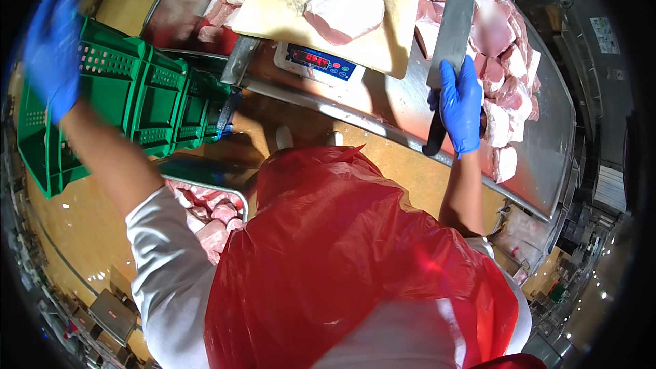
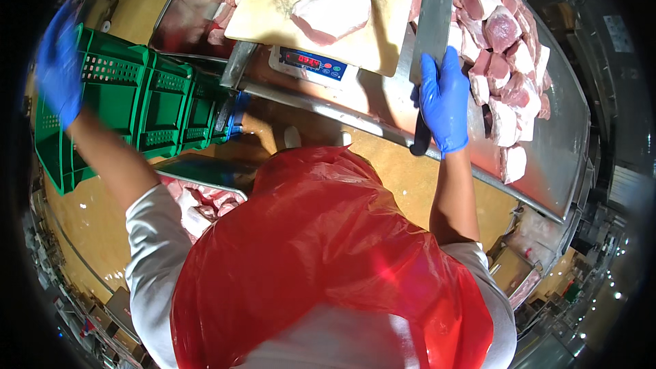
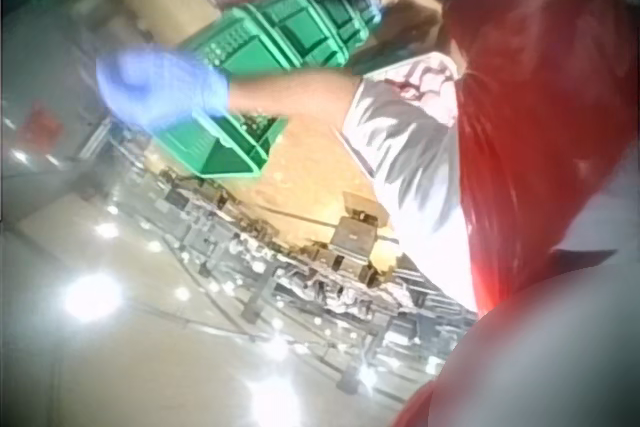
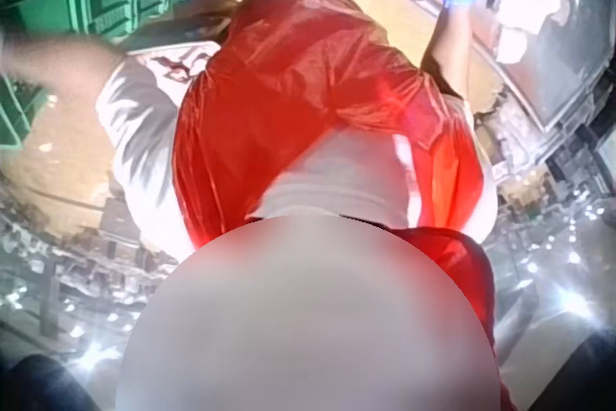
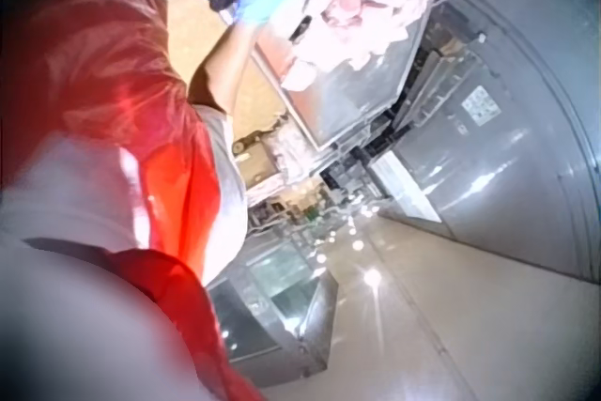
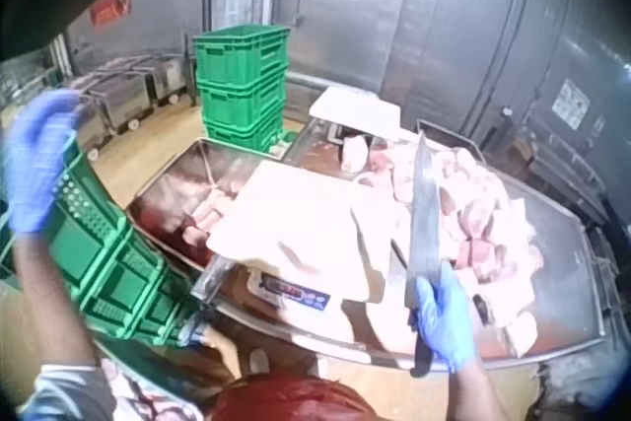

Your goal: The person cuts large pieces of raw meat into smaller portions using a knife on a cutting board. The cut pieces are placed into green crates and a metal tray. The person wears blue gloves and a red apron while working at a stainless steel table.

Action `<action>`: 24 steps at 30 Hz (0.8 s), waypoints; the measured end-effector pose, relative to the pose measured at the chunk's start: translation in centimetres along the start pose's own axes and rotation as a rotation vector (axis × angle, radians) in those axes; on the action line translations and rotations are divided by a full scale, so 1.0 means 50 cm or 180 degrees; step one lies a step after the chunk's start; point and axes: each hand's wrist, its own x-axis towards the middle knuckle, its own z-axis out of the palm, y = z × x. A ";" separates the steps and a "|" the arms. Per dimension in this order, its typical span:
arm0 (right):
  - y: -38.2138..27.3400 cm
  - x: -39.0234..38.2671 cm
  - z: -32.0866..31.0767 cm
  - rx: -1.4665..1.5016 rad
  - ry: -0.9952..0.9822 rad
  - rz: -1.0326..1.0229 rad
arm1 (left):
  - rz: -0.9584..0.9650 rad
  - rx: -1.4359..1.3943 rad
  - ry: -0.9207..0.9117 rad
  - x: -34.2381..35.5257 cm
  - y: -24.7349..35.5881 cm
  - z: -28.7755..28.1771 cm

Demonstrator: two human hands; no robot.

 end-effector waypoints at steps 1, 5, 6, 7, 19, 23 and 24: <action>-0.021 0.007 0.001 0.0061 0.0035 -0.0126 | -0.0386 -0.0188 -0.0447 0.001 0.023 0.087; -0.051 0.017 0.002 0.0330 0.0186 -0.0357 | -0.0312 -0.0979 -0.1705 -0.036 0.239 0.358; -0.051 0.015 0.004 0.0403 0.0160 -0.0323 | 0.0152 -0.0719 -0.1828 -0.064 0.236 0.423; -0.052 0.012 0.008 0.0483 0.0107 -0.0310 | 0.0076 -0.0707 -0.2386 -0.095 0.183 0.499; 0.068 -0.051 0.018 0.0418 0.0213 0.0249 | 0.0113 0.0219 -0.3246 -0.156 0.345 0.632; 0.122 -0.074 -0.014 0.0103 0.0366 0.0429 | 0.0827 -0.0307 -0.1835 -0.180 0.181 0.584; 0.147 -0.094 -0.036 0.0058 0.0471 0.0582 | 0.0259 -0.0263 -0.2461 -0.141 0.131 0.551</action>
